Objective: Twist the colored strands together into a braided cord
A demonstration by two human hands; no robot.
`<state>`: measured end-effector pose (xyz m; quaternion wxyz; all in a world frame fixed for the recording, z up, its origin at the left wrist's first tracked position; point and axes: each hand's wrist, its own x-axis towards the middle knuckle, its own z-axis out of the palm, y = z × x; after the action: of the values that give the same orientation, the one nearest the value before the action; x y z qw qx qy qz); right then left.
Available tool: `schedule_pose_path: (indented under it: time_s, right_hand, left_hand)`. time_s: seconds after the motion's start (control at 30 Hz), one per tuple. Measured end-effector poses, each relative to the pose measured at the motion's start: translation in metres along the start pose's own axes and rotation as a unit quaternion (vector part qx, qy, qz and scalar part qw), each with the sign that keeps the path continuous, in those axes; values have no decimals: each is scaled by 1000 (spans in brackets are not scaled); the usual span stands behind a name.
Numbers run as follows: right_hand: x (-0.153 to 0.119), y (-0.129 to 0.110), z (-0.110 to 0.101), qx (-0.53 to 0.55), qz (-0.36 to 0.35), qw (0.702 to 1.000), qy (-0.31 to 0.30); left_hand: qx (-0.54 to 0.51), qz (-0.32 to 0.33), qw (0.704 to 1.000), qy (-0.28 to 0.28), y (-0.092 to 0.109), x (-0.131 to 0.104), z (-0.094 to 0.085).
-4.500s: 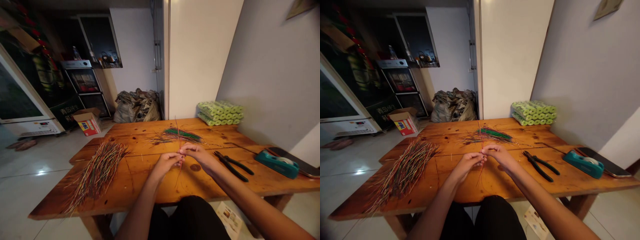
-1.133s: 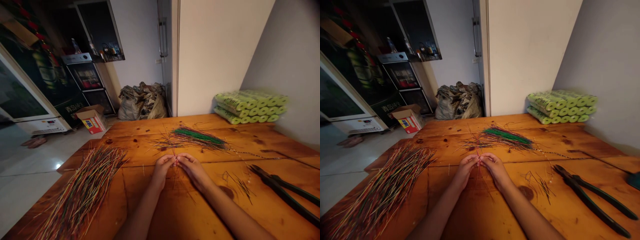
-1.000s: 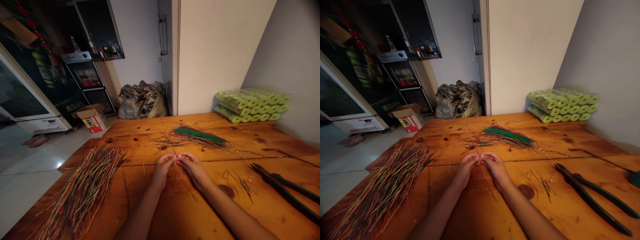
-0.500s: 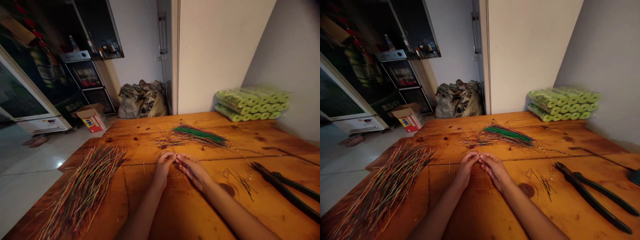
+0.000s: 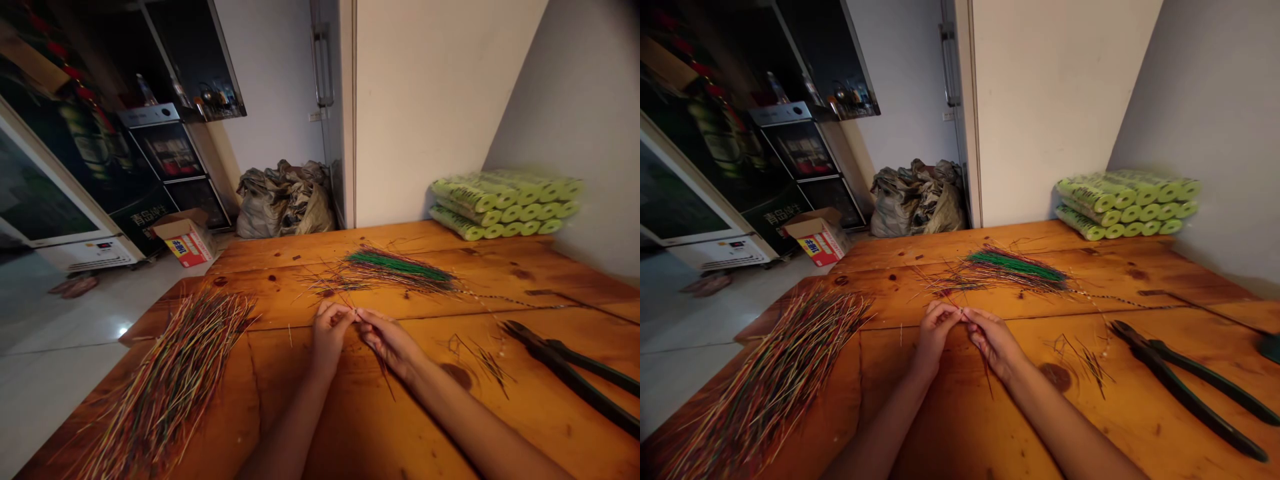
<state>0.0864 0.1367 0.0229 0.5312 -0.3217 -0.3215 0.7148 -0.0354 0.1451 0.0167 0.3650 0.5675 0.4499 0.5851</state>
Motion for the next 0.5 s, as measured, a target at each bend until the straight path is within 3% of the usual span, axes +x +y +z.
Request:
schedule_pose_path:
  time_s: [0.13, 0.27, 0.5]
  right_hand:
    - [1, -2, -2, -96, -38, 995, 14]
    - [4, -3, -5, -240, -110, 963, 53]
    - [4, -7, -6, -347, -169, 920, 62]
  left_hand:
    - [30, 6, 999, 16, 2, 0, -1]
    - [25, -7, 1000, 10, 3, 2, -2]
    - [-73, -102, 991, -41, 5, 6, -6]
